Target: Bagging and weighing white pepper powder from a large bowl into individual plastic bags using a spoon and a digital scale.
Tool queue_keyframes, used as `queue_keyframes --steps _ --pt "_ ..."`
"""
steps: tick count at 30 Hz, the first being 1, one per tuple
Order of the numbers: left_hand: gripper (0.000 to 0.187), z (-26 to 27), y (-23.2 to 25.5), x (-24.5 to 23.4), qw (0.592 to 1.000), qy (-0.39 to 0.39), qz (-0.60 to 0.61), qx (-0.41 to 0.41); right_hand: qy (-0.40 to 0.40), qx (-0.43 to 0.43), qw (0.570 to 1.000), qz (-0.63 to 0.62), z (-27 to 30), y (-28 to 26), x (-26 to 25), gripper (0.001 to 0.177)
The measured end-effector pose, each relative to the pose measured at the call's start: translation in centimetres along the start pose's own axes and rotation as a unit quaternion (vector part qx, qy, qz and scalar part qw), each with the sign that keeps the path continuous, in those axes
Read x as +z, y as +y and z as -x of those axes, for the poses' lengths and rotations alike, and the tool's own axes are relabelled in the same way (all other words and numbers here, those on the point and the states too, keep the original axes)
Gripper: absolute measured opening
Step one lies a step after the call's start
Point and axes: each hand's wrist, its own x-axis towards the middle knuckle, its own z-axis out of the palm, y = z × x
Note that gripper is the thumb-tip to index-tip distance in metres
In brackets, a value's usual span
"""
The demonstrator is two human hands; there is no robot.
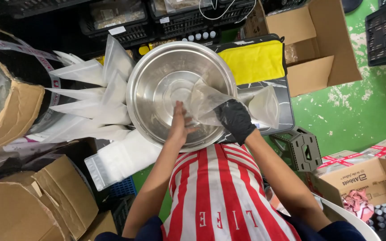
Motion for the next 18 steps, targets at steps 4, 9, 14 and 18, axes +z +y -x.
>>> queue_keyframes --steps 4,9,14,18 --pt "0.075 -5.0 -4.6 -1.1 0.996 -0.029 0.075 -0.029 -0.011 0.017 1.0 0.018 -1.0 -2.7 -0.8 0.03" --pt "0.066 -4.2 -4.7 0.2 0.993 -0.05 0.103 -0.012 0.007 -0.05 0.995 -0.081 -0.8 -4.2 -5.8 0.024" --pt "0.067 -1.9 -2.3 1.3 0.996 -0.049 0.078 -0.007 0.042 -0.024 0.989 -0.137 0.2 -3.1 0.0 0.026" --pt "0.066 -3.2 -3.0 0.5 0.996 -0.05 0.077 -0.018 0.061 0.074 0.979 -0.182 1.8 -2.2 3.2 0.019"
